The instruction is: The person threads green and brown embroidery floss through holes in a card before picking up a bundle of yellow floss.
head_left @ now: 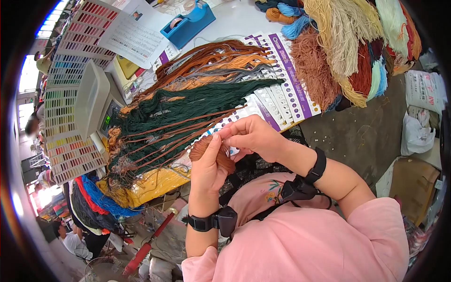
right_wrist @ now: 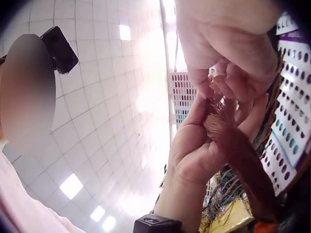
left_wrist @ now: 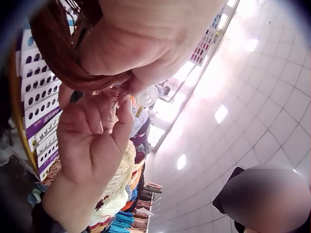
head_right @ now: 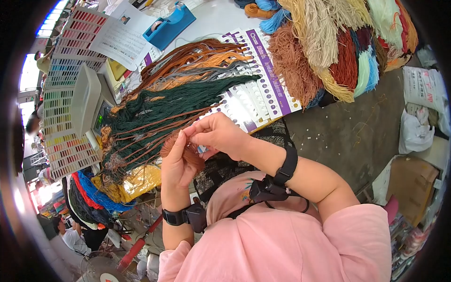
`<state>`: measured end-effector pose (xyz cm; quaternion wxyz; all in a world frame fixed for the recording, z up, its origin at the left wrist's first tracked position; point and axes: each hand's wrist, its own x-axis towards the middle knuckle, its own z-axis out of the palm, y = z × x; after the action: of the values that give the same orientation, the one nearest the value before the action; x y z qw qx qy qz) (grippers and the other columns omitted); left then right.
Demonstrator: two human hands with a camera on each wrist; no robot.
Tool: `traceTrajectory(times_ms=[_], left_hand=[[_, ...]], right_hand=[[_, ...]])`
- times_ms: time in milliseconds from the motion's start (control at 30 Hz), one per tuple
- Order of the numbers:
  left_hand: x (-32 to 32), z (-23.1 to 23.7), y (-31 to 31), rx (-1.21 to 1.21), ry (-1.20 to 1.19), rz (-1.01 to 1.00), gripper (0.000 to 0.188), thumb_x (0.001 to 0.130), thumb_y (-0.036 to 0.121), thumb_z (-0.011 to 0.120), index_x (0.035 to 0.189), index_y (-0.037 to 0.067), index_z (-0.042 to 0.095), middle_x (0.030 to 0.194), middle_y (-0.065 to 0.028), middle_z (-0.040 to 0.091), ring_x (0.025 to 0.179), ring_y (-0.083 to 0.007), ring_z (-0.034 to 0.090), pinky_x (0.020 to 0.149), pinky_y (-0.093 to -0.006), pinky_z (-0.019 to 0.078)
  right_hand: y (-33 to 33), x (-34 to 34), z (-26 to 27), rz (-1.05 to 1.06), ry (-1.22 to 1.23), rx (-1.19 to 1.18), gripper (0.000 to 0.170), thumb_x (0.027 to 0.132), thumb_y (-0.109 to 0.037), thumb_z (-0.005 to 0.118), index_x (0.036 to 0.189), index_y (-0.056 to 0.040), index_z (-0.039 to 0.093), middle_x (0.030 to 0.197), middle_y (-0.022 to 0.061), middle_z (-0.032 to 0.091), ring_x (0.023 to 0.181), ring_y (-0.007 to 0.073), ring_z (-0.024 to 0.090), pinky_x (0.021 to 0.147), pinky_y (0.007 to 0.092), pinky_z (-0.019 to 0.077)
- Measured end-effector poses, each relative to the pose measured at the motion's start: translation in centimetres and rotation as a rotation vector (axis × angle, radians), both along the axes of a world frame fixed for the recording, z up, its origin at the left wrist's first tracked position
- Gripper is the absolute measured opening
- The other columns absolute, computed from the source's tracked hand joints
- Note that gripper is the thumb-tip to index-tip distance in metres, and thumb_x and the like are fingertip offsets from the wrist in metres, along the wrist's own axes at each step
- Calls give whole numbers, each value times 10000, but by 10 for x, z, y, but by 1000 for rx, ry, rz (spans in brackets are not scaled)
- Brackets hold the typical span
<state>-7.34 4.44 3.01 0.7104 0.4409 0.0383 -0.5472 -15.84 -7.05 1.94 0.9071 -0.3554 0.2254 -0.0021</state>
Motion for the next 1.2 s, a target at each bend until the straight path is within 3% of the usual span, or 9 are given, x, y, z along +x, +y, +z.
traceTrajectory(times_ms=[233,333,400,467,567,633,733,900,1200], left_hand=[[13,-1,12,145,10,122,202,876,221,464,855,31,530,807,-95,594,665,-158,541,614,-311,476],[121,-56,118,-357,525,514,177,897,143,379,869,7,488,566,-3,467,404,-45,420,371,-181,340],[170,-70,182,-280,470,847,244,909,152,344,976,-37,482,526,18,425,374,-41,378,362,-183,317],[155,-38,156,-368,321,614,312,914,168,330,1094,-63,436,527,34,416,360,-41,354,368,-176,322],[91,-25,48,-171,145,205,318,890,106,377,1161,-59,387,583,61,414,400,8,340,369,-124,298],[51,-34,-13,105,-21,-70,287,851,99,462,1096,-48,450,636,21,464,454,22,345,389,-111,282],[11,-47,-71,297,-238,-254,227,808,136,543,968,-25,525,867,-105,594,515,-67,454,454,-174,345],[-9,-71,-110,504,-468,-403,171,795,148,571,688,19,539,594,-17,531,461,-65,445,420,-187,338],[0,-73,-87,362,-406,-354,89,801,86,520,795,1,546,546,-26,487,443,-91,435,402,-220,329]], right_hand=[[-41,-34,4,-278,-268,-337,89,748,-25,545,828,-9,581,865,34,524,635,102,477,550,209,439],[-140,-100,13,-525,-514,308,89,734,-26,516,808,13,547,851,101,518,750,175,507,632,276,449],[-221,-169,37,-1044,-373,-553,53,698,27,473,749,19,464,759,103,476,769,235,477,802,385,392],[-267,-225,68,-979,-904,-381,189,713,-7,458,885,36,524,882,141,534,840,245,496,808,371,398],[-210,-156,50,-793,69,-1679,208,717,-25,520,922,-11,550,952,101,550,854,186,519,747,269,425],[-154,-76,12,-564,-85,-888,97,733,-65,588,825,-37,598,780,13,577,735,86,517,675,220,417],[-113,-35,-55,-380,111,-909,62,664,-76,625,669,-19,602,597,14,567,573,65,506,549,226,420],[-83,-32,-88,-385,218,-1502,52,594,-49,554,645,-55,544,689,88,536,708,289,493,662,383,377],[-63,-40,-84,-244,-70,-1707,285,609,-126,612,875,-31,573,855,107,512,781,273,480,730,356,369]])
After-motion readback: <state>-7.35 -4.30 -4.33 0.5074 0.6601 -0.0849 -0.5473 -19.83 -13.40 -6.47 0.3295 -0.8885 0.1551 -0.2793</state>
